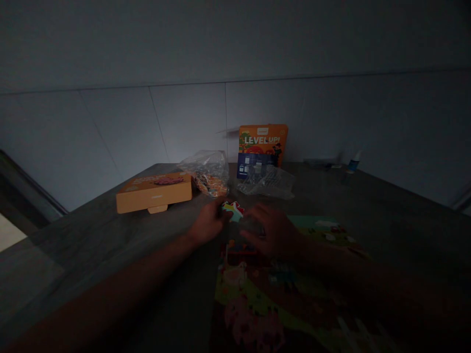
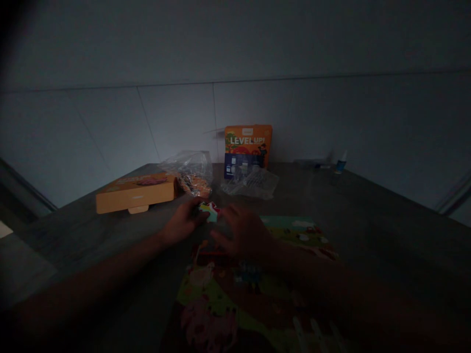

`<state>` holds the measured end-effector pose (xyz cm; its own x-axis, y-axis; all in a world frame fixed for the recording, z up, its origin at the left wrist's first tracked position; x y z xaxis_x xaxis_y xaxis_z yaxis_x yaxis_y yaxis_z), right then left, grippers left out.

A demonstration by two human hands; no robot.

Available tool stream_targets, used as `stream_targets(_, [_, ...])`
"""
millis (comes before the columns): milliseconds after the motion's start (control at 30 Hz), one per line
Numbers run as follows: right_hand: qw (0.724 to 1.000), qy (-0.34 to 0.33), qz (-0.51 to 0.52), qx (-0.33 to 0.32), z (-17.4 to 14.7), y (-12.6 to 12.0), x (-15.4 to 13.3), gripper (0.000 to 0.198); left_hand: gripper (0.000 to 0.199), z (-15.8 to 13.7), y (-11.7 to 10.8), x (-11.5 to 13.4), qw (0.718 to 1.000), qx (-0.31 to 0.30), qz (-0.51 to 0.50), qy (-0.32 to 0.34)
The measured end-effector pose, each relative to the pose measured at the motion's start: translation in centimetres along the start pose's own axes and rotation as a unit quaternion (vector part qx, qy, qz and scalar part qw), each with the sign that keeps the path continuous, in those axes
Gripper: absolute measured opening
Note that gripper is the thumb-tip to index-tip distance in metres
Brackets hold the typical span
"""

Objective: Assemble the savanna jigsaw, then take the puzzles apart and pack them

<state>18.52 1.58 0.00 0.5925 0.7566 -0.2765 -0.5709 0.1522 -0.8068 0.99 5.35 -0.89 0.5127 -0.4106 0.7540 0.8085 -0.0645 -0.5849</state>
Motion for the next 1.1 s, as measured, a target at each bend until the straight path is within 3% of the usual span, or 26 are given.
stream_targets(100, [0.992,-0.063,-0.003,-0.105,-0.5,0.7,-2.0,0.039,0.029,0.1,0.1,-0.5,1.000,-0.005,0.016,-0.007])
stream_targets(167, [0.988,-0.081,-0.012,-0.134,-0.7,1.0,-2.8,0.044,0.027,0.1,0.2,-0.7,0.999,-0.012,0.030,-0.001])
stream_targets(433, [0.985,-0.018,-0.046,-0.167,-0.7,1.4,-2.9,0.043,0.023,0.0,0.3,-0.4,0.999,-0.018,0.040,0.004])
stream_targets(633, [0.989,-0.011,-0.023,-0.147,-0.6,1.7,-2.4,0.044,0.018,0.0,0.5,-0.4,0.999,-0.037,0.026,0.012])
stream_targets(867, [0.986,0.022,0.118,-0.113,-0.5,1.5,-1.6,0.034,0.019,0.0,0.4,-0.1,0.999,-0.024,0.022,0.008])
stream_targets(1100, [0.939,0.051,0.309,-0.143,-0.4,1.4,-1.5,0.015,0.019,-0.1,0.4,0.1,0.999,-0.033,0.036,0.006])
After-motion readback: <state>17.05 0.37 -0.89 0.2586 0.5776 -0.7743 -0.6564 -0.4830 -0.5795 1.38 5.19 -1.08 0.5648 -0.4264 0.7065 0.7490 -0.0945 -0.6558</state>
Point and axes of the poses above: each hand's wrist, its own z-axis towards the middle knuckle, its own y-axis out of the palm, x = y × z, the point moved 4 cm from there along z, towards the middle knuckle, and after that the axes turned 3 degrees about -x, right-handed, at the moved point
